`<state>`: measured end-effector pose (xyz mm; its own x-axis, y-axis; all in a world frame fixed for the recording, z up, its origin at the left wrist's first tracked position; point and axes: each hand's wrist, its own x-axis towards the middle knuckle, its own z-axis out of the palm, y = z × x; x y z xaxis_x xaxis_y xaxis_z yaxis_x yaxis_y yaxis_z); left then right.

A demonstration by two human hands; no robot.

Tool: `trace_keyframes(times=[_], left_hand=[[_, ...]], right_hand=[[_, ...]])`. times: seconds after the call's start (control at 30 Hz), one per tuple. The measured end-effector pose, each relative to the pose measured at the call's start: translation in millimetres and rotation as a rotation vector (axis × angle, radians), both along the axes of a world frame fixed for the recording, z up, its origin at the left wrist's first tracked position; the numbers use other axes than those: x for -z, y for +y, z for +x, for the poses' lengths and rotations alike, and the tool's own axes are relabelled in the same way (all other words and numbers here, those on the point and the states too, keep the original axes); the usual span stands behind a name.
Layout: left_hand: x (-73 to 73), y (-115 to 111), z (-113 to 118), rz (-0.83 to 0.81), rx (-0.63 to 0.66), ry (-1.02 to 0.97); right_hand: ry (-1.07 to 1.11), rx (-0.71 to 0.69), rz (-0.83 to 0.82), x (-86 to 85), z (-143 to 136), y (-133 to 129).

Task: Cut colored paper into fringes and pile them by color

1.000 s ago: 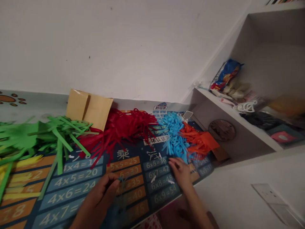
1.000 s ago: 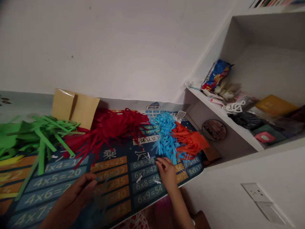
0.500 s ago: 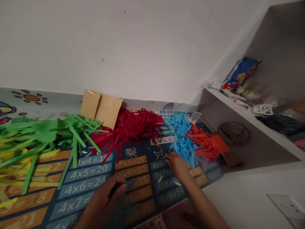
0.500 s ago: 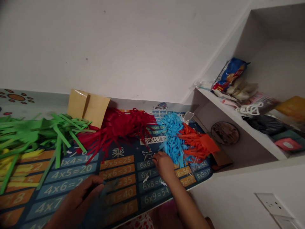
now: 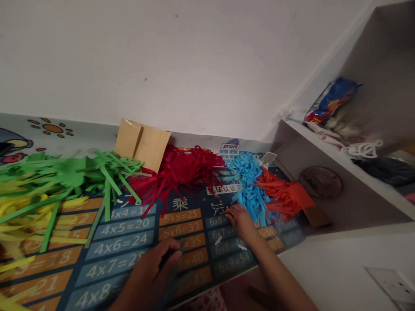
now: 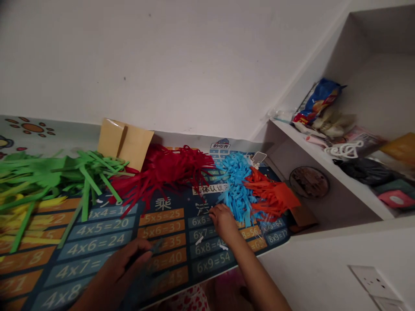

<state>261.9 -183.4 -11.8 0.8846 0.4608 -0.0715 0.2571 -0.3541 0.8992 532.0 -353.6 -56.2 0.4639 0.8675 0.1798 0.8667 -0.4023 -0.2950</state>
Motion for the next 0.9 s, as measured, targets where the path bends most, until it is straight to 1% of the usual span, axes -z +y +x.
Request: trace_keyframes(times=[0.2, 0.33, 0.43, 0.53, 0.6, 0.73, 0.9], left_hand=[[1.3, -2.9, 0.7, -0.004, 0.033, -0.003], [0.8, -5.4, 3.1, 0.005, 0.051, -0.009], [0.9, -6.3, 4.5, 0.007, 0.052, -0.001], [2.0, -4.7, 3.3, -0.002, 0.043, 0.007], [3.2, -3.0, 1.8, -0.001, 0.023, 0.01], [6.0, -2.2, 0.9, 0.011, 0.014, 0.021], [9.8, -5.0, 2.9, -0.004, 0.025, 0.031]], right_hand=[[0.041, -0.009, 0.08, 5.3, -0.2, -2.4], [0.087, -0.012, 0.106, 6.6, 5.1, -3.6], [0.126, 0.005, 0.12, 4.2, 12.5, -12.1], [0.156, 0.021, 0.116, -3.4, 18.6, -27.0], [0.183, -0.021, 0.082, -10.1, 20.7, -36.0], [0.227, -0.184, -0.026, -20.7, 23.9, -42.5], [0.198, -0.293, -0.124, -22.6, 33.9, -38.1]])
